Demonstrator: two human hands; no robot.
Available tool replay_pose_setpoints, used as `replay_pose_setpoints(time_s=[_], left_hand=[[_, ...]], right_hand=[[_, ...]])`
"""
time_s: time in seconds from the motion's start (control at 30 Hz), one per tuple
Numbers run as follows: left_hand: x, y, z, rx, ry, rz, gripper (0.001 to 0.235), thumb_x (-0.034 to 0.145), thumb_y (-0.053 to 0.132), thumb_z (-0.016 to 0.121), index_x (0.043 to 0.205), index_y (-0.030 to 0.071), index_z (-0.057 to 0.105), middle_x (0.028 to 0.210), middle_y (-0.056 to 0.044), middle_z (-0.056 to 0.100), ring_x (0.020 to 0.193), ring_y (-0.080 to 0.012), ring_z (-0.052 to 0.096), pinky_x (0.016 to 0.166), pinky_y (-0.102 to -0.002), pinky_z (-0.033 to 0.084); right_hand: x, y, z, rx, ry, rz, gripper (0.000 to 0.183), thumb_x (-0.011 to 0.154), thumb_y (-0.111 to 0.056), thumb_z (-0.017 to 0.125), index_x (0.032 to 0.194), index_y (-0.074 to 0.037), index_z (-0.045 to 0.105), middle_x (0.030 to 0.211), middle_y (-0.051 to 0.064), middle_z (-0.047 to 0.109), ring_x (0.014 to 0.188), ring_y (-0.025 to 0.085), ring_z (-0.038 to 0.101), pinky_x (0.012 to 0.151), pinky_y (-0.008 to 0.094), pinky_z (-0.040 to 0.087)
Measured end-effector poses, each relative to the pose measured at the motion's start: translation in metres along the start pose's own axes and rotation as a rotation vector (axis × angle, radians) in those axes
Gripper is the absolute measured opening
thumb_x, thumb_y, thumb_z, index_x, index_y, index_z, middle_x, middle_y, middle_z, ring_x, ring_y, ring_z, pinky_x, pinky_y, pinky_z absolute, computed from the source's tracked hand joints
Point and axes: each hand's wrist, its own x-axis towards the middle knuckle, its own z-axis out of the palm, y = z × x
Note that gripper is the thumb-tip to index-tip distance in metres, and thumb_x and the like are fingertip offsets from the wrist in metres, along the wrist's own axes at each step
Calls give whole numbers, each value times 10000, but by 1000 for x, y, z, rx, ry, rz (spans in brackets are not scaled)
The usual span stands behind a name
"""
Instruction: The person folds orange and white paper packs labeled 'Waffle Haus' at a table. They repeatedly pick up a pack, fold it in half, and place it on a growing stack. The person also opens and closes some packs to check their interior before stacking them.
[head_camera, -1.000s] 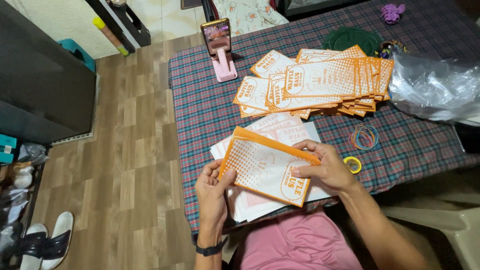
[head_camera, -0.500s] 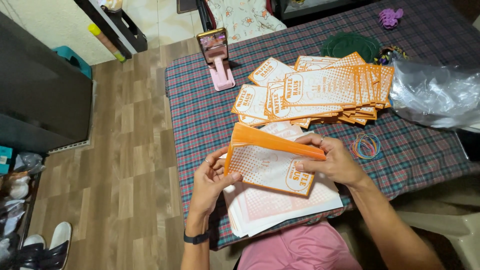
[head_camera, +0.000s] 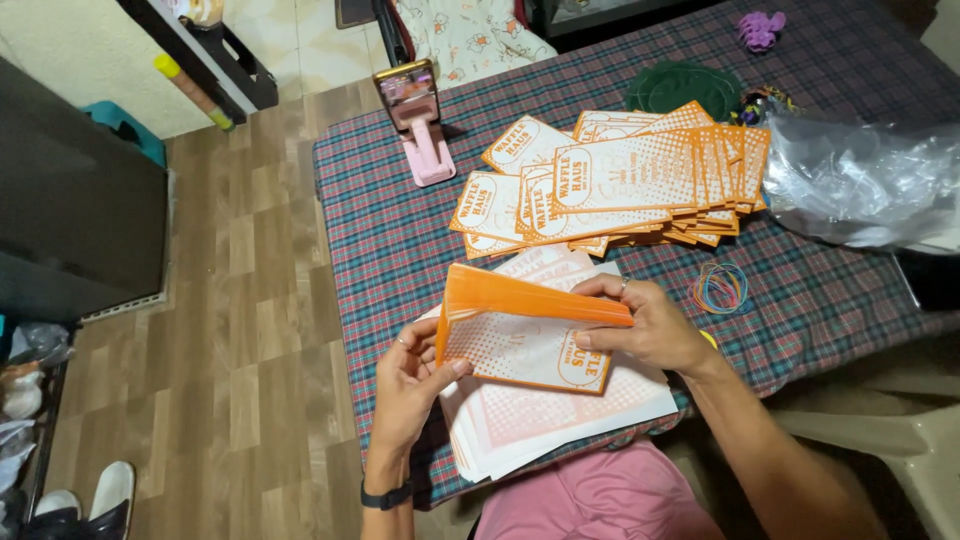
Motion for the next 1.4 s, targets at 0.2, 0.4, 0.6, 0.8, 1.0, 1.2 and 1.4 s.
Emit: replay_pose_setpoints(time_s=[0.2, 0.4, 0.6, 0.8, 1.0, 1.2, 1.4], left_hand=[[-9, -7, -1, 34, 67, 62, 505, 776, -22, 814, 1243, -50, 624, 1189, -175, 709, 1033, -233, 707, 882, -329, 628], [-18, -12, -1, -4, 106, 106, 522, 736, -105, 811, 1224, -68, 630, 1174, -188, 718, 1044, -249, 708, 917, -336, 608], [-28, 2, 8, 15, 145, 72, 529, 701, -112, 821, 1205, -71, 662, 1120, -184, 743, 989, -242, 712, 872, -331, 610], [-36, 22, 8, 223, 70, 180, 548, 713, -19, 862, 1232, -58, 692, 1115, -133, 765, 946, -172, 693, 850, -287, 588], [-39, 43, 8, 546, -12, 159, 598, 719, 151, 907, 1270, 83, 684, 1076, -11, 773, 871, -105, 710, 865, -266, 589], [-41, 68, 5, 610, -323, 5, 1371, 463, 431, 986, 1577, 72, 271, 1628, -110, 398, 1466, -260, 453, 1217, -397, 330], [-44, 68, 27, 325, -306, 36, 1210, 502, 381, 986, 1515, 63, 407, 1421, -155, 629, 1288, -215, 632, 1118, -324, 445]], right_hand=[[-7, -4, 3, 20, -15, -26, 410, 770, -64, 880, 1142, -37, 709, 922, -11, 686, 808, 70, 614, 727, 215, 520], [-15, -8, 6, 66, 1, 17, 476, 742, -42, 895, 1167, -38, 682, 949, 13, 734, 855, 83, 677, 773, 231, 585], [-24, -2, 7, 51, 24, -61, 401, 729, -53, 913, 1078, -39, 718, 965, 9, 720, 878, 86, 674, 798, 222, 566], [-33, 4, 10, 114, 66, -108, 386, 678, 2, 931, 1017, -10, 747, 950, 40, 735, 877, 111, 693, 805, 219, 580], [-42, 4, 9, 74, 70, -174, 336, 659, 13, 936, 960, 14, 788, 981, 74, 773, 867, 121, 723, 760, 218, 588], [-54, 12, 1, 112, -14, -108, 413, 634, 82, 921, 1023, 42, 787, 1013, 81, 794, 881, 138, 726, 766, 232, 593], [-56, -9, 11, 19, -159, -81, 355, 704, -22, 934, 1026, 14, 789, 902, 9, 791, 759, 50, 682, 666, 173, 552]])
